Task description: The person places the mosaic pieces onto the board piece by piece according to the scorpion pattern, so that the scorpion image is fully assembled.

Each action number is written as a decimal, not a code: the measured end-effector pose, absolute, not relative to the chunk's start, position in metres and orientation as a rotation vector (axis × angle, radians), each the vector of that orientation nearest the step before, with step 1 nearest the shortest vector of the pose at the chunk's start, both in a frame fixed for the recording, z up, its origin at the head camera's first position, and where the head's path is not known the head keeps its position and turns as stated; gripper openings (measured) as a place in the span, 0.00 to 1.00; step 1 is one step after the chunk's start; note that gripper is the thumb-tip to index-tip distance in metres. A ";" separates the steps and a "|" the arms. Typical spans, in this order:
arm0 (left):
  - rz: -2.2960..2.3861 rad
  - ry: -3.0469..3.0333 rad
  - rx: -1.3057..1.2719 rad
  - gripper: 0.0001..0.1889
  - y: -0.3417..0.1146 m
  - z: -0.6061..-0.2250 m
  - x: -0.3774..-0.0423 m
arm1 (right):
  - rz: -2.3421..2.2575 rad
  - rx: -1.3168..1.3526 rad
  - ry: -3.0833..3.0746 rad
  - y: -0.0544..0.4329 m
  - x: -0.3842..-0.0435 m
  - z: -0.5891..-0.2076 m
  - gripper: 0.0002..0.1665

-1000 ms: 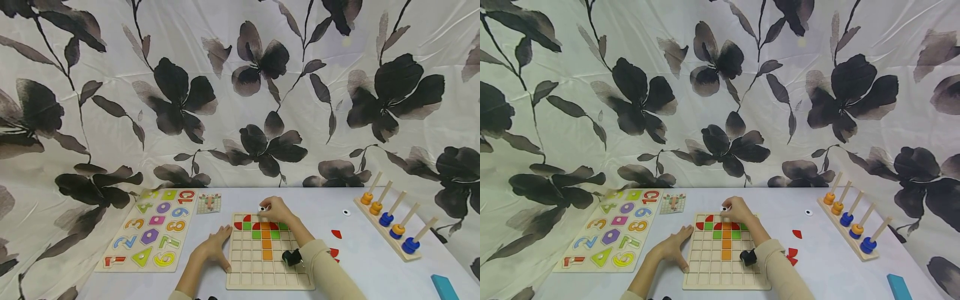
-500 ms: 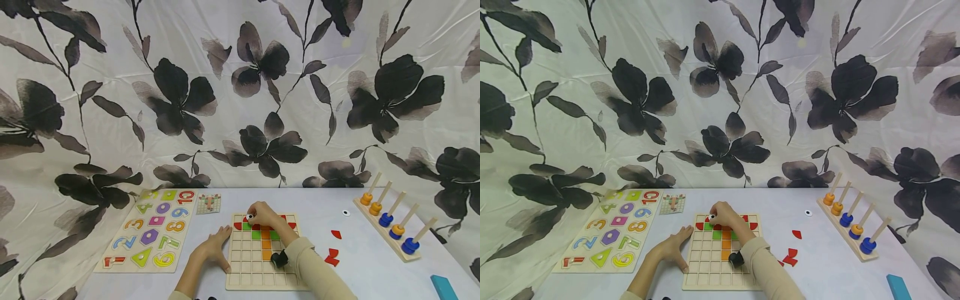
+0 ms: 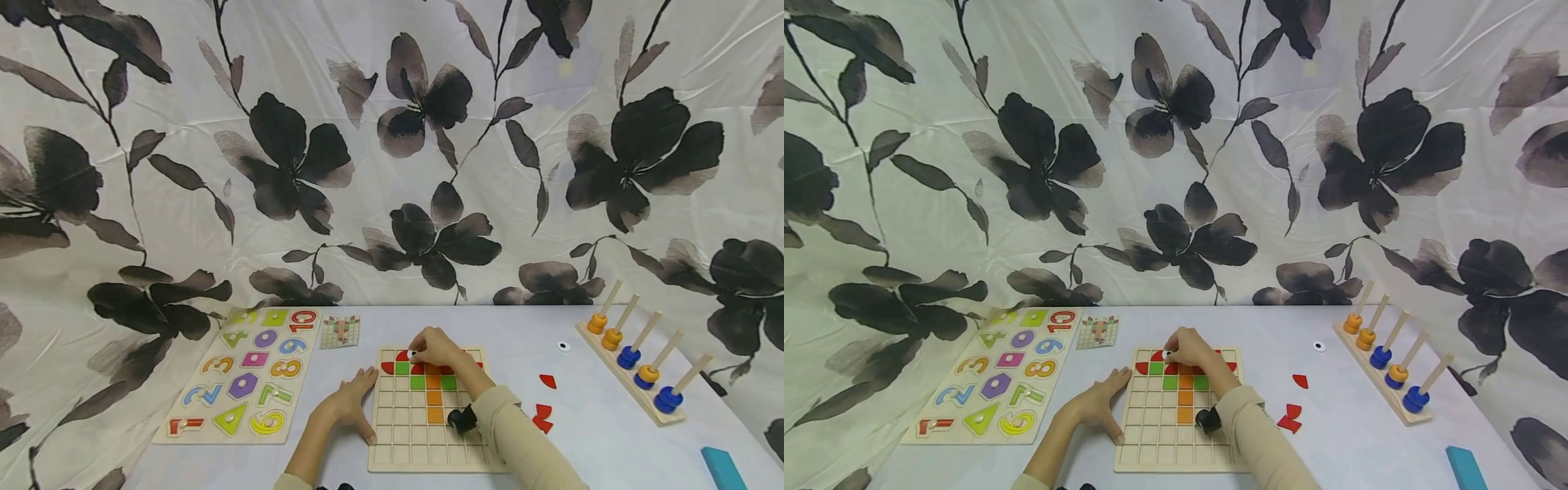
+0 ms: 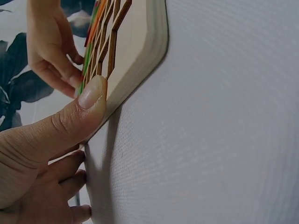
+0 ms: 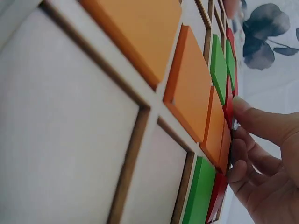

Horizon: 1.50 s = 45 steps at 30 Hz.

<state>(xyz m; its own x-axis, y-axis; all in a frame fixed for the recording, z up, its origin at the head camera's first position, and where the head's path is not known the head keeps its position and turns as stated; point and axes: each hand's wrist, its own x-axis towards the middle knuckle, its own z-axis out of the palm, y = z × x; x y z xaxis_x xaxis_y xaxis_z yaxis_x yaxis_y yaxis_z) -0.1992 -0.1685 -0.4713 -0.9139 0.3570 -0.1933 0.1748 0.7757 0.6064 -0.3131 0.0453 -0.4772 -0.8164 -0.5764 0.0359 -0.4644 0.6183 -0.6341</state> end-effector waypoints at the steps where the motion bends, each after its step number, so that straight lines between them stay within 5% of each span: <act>1: 0.872 2.673 0.412 0.60 -0.168 -0.471 -0.199 | -0.966 -0.866 2.668 0.046 -0.313 -0.477 0.12; 30: 0.870 2.658 0.413 0.60 -0.166 -0.471 -0.200 | -0.977 -0.827 2.694 0.069 -0.312 -0.471 0.10; 37: 0.877 2.650 0.421 0.60 -0.167 -0.473 -0.199 | -1.112 -0.810 2.787 0.113 -0.316 -0.476 0.14; 45: 0.872 2.650 0.409 0.60 -0.169 -0.473 -0.199 | -1.126 -0.461 3.007 0.195 -0.312 -0.483 0.17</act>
